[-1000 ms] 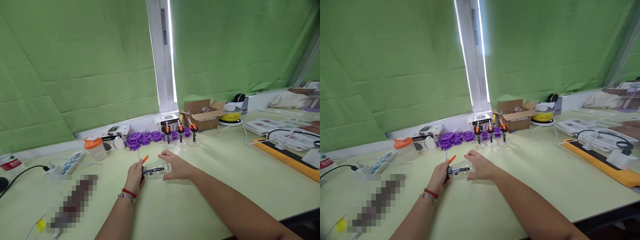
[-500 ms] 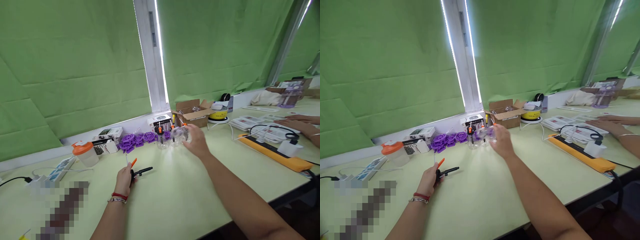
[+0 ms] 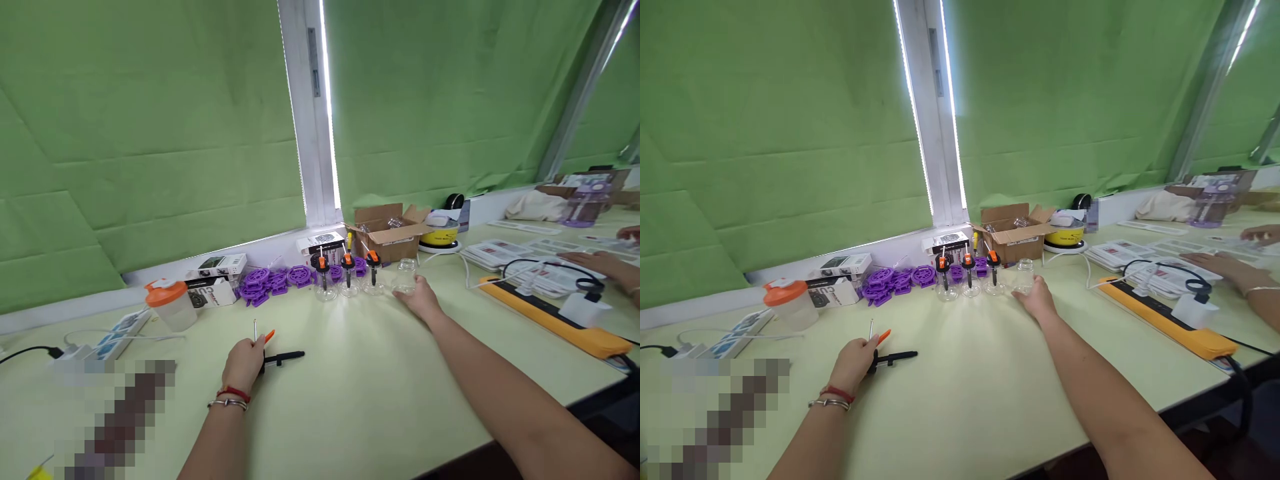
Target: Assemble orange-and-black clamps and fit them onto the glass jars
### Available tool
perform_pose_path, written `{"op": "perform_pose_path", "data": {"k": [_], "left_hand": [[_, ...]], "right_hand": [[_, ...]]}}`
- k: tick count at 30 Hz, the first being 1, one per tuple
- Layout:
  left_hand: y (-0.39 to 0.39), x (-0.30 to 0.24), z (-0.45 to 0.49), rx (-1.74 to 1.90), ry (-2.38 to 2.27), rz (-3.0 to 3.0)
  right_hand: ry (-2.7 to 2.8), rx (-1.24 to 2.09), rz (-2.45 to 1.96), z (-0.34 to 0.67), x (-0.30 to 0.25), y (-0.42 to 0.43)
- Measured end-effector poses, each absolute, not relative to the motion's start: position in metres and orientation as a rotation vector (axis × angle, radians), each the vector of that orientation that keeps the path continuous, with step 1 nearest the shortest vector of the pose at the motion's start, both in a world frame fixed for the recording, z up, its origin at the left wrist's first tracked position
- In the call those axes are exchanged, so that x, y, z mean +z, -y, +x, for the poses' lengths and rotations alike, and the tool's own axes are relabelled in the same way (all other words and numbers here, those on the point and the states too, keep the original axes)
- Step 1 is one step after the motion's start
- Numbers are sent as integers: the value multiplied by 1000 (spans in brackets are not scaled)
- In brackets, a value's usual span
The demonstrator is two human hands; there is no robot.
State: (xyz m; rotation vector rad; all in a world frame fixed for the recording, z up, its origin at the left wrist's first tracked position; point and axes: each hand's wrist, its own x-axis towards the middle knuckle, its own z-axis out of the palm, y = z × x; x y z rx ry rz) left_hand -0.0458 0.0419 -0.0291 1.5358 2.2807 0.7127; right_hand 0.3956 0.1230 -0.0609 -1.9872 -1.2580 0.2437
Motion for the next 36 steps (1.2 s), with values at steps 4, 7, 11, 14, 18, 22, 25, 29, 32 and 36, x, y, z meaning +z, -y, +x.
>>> {"op": "perform_pose_path", "data": {"k": [4, 7, 11, 14, 18, 22, 25, 29, 32, 36], "left_hand": [[-43, -25, -51, 506, -2281, 1478], [-42, -23, -51, 500, -2299, 1447], [-39, -18, -50, 530, -2330, 1413], [-34, -12, -48, 602, -2363, 1419], [-28, -4, -43, 800, -2457, 1557], [-24, -2, -34, 930, -2452, 1727], [-22, 0, -26, 1107, -2334, 1832], [-13, 5, -12, 1358, -1919, 1738], [-8, 5, -1, 1388, -1667, 1605], [-10, -1, 5, 1373, -1592, 1537]], "right_hand": [[1200, -31, -1976, 379, -50, -120], [1319, -375, -1791, 347, -27, -112], [1814, -347, -1442, 283, 7, -112], [1916, -81, -1441, 236, 20, -128], [1681, 373, -1631, 199, 18, -154], [1573, 540, -1789, 191, 4, -163], [1630, 446, -1798, 190, -4, -152], [2000, -4, -1563, 180, -6, -111], [2287, -255, -1212, 171, -8, -70], [2370, -167, -865, 175, -6, -35]]}}
